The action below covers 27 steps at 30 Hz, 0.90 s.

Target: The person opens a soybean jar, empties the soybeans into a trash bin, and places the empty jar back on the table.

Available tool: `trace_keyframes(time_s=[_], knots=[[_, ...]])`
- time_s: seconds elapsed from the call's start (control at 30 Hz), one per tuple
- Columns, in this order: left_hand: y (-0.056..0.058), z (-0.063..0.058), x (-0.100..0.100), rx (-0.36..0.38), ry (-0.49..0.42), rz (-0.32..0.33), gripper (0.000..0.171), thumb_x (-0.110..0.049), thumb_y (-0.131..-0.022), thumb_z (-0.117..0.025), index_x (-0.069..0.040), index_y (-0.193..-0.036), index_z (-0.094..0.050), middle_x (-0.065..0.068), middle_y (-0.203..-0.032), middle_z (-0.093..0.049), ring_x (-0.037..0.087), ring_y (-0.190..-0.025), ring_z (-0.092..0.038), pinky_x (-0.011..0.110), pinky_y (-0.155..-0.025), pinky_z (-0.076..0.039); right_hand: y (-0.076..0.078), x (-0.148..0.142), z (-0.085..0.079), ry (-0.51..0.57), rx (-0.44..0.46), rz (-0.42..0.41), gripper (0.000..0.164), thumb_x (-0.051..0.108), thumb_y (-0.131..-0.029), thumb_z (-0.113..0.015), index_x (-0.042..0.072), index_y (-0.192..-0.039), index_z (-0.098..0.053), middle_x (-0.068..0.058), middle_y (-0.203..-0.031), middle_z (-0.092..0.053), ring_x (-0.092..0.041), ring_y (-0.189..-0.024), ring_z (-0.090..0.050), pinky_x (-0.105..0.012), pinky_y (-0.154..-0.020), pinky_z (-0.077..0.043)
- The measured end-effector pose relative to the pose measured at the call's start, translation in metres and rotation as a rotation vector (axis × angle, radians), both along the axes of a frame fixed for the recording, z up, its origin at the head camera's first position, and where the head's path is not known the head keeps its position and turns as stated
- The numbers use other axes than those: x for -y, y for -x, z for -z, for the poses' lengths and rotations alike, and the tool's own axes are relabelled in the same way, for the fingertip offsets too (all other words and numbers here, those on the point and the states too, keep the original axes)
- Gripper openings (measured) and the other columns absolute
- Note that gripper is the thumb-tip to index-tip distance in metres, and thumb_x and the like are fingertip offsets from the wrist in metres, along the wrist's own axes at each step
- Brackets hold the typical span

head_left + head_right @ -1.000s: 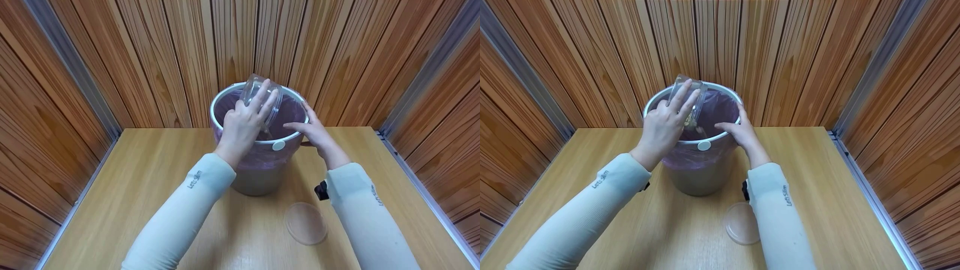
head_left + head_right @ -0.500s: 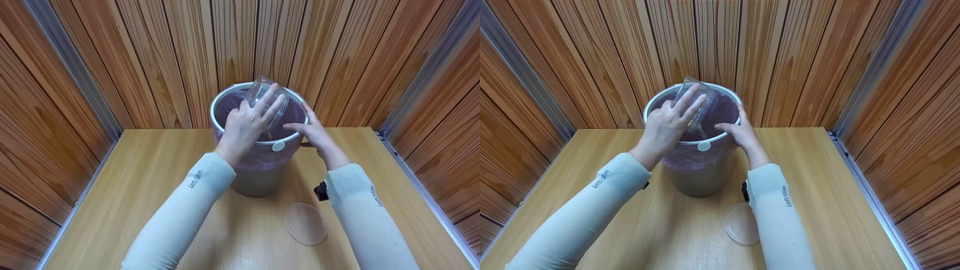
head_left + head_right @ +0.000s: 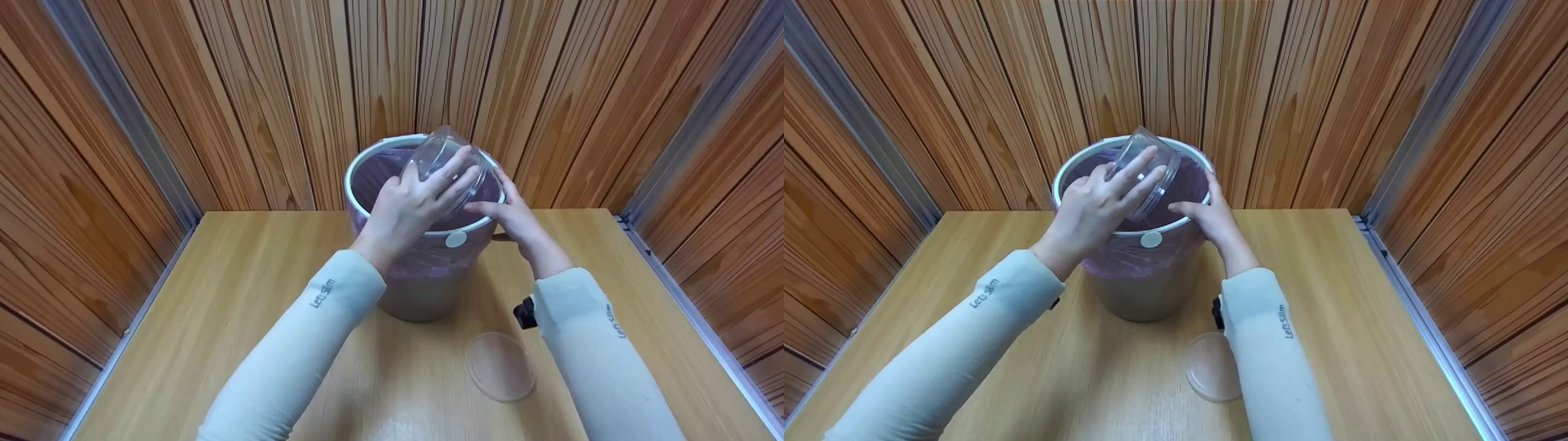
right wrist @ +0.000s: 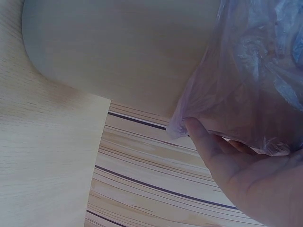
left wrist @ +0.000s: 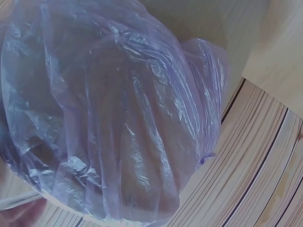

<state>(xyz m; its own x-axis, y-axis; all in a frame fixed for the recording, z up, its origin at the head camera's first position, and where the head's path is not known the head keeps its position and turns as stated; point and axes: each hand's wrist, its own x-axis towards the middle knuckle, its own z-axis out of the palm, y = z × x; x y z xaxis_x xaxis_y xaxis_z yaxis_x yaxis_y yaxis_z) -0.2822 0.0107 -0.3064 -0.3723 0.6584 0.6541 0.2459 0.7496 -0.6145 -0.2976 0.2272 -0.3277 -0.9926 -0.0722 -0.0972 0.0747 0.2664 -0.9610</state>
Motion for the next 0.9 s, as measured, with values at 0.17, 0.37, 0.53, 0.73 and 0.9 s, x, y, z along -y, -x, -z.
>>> trace_keyframes(time_s=[0.17,0.37,0.53,0.73,0.9], knots=[[0.0,0.002,0.001,0.027,-0.063,0.009,0.07,-0.001,-0.097,-0.052,-0.036,-0.152,-0.029,-0.009,-0.161,-0.029,0.018,-0.075,-0.06,0.021,-0.049,-0.047,0.0,0.0,0.001,-0.004,0.001,0.003,0.096,0.032,-0.088,-0.066,0.034,-0.159,-0.001,-0.009,-0.167,-0.009,-0.041,-0.148,-0.022,-0.069,-0.109,-0.033],[-0.004,0.0,0.0,0.042,-0.002,-0.025,0.077,0.003,-0.094,-0.052,-0.033,-0.155,-0.023,-0.006,-0.163,-0.024,0.021,-0.079,-0.062,0.022,-0.051,-0.05,-0.001,-0.002,0.001,-0.011,0.008,-0.004,0.099,0.033,-0.088,-0.067,0.034,-0.159,0.001,-0.009,-0.167,-0.006,-0.041,-0.148,-0.021,-0.068,-0.109,-0.034],[-0.007,-0.008,0.0,0.072,0.181,-0.07,0.089,0.012,-0.09,-0.05,-0.031,-0.158,-0.011,-0.002,-0.166,-0.013,0.027,-0.092,-0.067,0.023,-0.057,-0.053,-0.002,-0.003,0.002,-0.013,0.005,-0.012,0.099,0.035,-0.088,-0.067,0.033,-0.159,0.002,-0.009,-0.168,-0.005,-0.041,-0.149,-0.019,-0.068,-0.109,-0.033],[0.001,-0.012,0.008,0.03,0.222,-0.011,0.089,0.011,-0.09,-0.051,-0.033,-0.158,-0.014,-0.004,-0.166,-0.016,0.023,-0.086,-0.067,0.021,-0.052,-0.049,-0.003,0.0,0.003,-0.013,0.01,-0.004,0.098,0.035,-0.088,-0.067,0.033,-0.16,0.0,-0.008,-0.167,-0.008,-0.04,-0.148,-0.021,-0.068,-0.108,-0.034],[0.006,-0.015,0.018,0.051,0.245,0.027,0.087,0.007,-0.092,-0.055,-0.035,-0.158,-0.016,-0.006,-0.165,-0.017,0.021,-0.083,-0.066,0.021,-0.052,-0.048,-0.002,0.001,-0.001,-0.026,0.012,-0.001,0.099,0.034,-0.088,-0.068,0.031,-0.16,0.002,-0.01,-0.167,-0.006,-0.041,-0.148,-0.02,-0.067,-0.109,-0.034]])
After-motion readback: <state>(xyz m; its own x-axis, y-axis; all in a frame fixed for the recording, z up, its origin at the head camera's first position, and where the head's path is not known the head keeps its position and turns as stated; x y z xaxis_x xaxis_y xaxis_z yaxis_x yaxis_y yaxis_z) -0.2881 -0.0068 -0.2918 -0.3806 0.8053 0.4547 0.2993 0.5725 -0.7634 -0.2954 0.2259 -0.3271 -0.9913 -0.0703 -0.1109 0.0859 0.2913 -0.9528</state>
